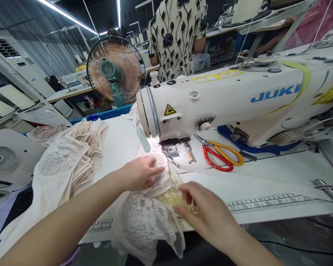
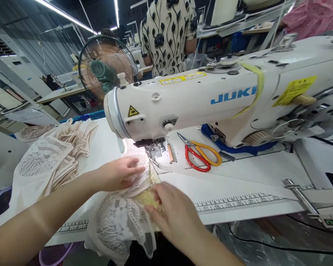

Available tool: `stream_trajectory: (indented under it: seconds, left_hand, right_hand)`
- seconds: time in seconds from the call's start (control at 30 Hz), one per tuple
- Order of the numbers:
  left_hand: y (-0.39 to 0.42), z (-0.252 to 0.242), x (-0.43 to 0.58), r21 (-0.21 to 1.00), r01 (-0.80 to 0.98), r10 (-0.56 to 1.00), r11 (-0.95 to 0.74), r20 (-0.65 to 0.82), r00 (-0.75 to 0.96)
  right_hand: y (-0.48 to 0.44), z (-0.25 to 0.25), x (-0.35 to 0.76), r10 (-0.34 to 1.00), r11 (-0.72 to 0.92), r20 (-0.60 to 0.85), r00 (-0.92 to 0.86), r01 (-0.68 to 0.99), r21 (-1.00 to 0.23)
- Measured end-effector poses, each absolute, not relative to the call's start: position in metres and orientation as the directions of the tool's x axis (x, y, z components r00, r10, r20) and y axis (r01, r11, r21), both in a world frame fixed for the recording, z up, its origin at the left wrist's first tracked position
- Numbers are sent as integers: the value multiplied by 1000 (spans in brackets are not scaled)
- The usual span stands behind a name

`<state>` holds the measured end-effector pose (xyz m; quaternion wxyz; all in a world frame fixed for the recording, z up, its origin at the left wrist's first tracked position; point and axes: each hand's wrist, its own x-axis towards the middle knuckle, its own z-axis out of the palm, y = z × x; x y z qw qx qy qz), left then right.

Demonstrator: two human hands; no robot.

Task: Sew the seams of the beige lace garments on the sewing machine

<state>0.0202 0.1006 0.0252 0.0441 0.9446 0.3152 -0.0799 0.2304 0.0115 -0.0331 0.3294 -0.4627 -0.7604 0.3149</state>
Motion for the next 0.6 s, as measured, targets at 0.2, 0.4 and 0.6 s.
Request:
stream_trajectory:
  seconds: [0.2,0.4,0.6]
  left_hand:
    - [55,16,22,123,681,675,-722,-92,732]
    - [41,-7,2,85,728,732,-680,24,681]
    - [41,-2,-6,61,697,699,-715,42,713]
  right_hand:
    - [38,-38,221,882,453,317,-350,817,-358]
    - [55,-18,214,876,429,340,-343,875,-224]
    - [49,-30,229,675,697,425,-603,710,-100]
